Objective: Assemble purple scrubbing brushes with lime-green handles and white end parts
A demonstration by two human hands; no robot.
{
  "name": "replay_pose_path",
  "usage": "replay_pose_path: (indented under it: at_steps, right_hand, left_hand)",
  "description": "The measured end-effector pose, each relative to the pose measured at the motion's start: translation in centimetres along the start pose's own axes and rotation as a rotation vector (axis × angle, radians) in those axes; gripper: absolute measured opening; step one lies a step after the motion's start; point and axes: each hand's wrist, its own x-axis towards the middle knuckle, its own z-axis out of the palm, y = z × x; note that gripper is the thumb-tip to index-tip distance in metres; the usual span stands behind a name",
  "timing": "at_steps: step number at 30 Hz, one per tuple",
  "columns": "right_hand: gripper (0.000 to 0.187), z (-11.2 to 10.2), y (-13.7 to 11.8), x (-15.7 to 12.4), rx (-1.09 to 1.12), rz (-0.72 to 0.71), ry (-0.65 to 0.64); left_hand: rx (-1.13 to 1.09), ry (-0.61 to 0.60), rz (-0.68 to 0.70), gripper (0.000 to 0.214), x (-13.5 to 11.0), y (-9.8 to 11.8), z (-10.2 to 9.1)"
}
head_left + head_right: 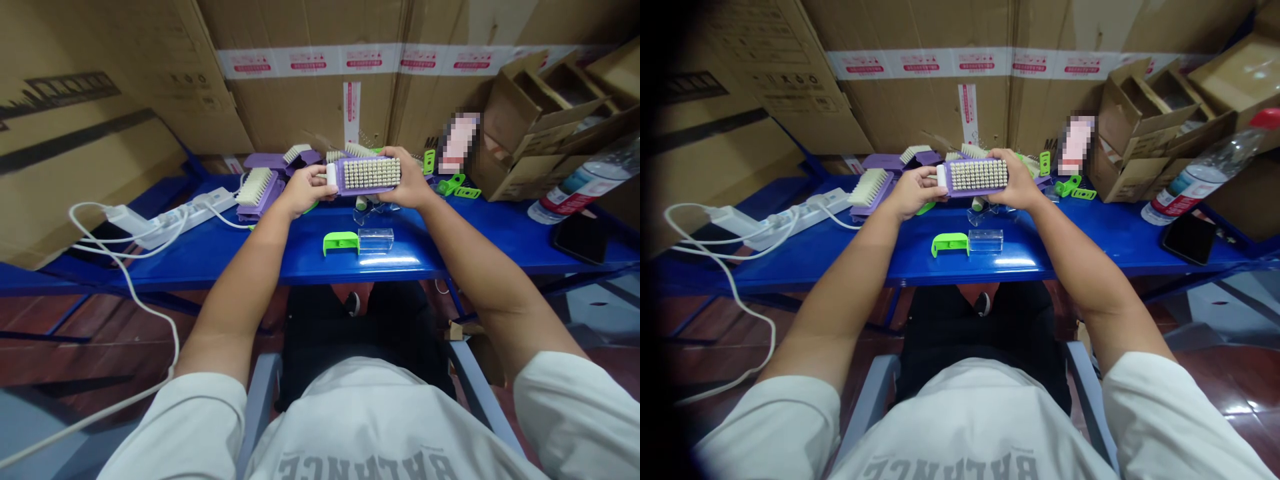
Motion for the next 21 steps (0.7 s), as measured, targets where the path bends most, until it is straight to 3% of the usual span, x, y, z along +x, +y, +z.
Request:
replay_pose_path:
  at_steps: [21]
  right_hand:
    - [0.092, 0.04, -0.28, 0.06, 0.0, 0.019, 0.004]
  left_hand:
    - [-0.02, 0.008, 0.016, 0.07, 0.07, -0.31, -0.07]
